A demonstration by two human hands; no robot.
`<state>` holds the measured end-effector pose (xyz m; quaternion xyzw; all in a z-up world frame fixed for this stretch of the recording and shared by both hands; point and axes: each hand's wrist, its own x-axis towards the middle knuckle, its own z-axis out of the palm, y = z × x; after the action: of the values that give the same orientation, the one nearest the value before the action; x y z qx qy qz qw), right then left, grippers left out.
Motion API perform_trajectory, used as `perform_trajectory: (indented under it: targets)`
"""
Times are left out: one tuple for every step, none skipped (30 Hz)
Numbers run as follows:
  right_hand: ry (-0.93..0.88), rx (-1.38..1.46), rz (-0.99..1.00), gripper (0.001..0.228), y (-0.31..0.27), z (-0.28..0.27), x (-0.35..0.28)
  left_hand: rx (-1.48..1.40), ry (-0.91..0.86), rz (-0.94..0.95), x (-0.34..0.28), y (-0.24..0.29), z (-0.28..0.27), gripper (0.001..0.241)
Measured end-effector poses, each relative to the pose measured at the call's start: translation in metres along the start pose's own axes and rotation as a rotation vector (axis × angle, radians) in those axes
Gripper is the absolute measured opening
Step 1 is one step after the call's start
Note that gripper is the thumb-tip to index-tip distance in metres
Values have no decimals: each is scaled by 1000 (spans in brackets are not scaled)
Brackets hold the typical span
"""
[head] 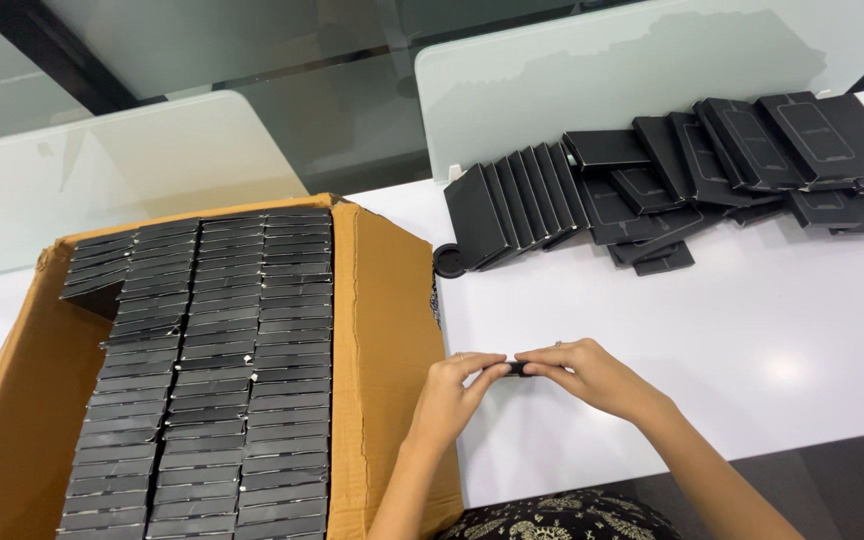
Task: The person picks up black rectangular boxes from a pile in a large cardboard box and places them on a desk, then opens and closes one box to check its contents before returning it to the cardboard box.
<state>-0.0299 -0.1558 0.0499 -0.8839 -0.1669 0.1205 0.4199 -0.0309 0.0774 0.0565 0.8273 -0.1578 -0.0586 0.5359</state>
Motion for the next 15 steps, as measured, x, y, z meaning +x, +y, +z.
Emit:
perform_trajectory:
  targets:
    - [-7,-10,60,30,-1,-1,1,5,1,-19,0,2,-1,24]
    - [-12,-22,121,29,-1,-2,2,9,1,-35,0,4,-1,24]
    - [-7,-22,125,30,-2,-3,3,11,20,37,-1,6,-1,27]
    - [-1,-21,130,30,-2,-3,3,14,39,110,-1,6,-1,30]
    - [4,-19,134,30,-3,-3,4,18,57,183,-2,6,-1,34]
    - [18,1,127,30,-3,-3,3,27,70,192,-2,5,0,31]
    - [32,21,120,30,-2,-3,2,36,84,200,-1,4,3,28]
    - [46,41,112,30,0,-2,1,46,98,209,0,2,4,26]
    - [72,61,88,31,1,-1,0,46,106,149,1,0,5,24]
    - [98,80,64,33,3,2,-2,46,114,89,2,-1,6,23]
    - [123,100,40,34,6,4,-3,45,122,29,4,-2,7,23]
    - [163,114,64,34,8,7,-5,35,144,25,5,-4,8,23]
    - [202,129,88,33,11,9,-6,24,167,20,7,-4,8,23]
    - [243,142,114,33,13,11,-8,12,188,17,10,-5,9,23]
    - [303,185,91,32,15,13,-9,5,172,-40,13,-5,11,24]
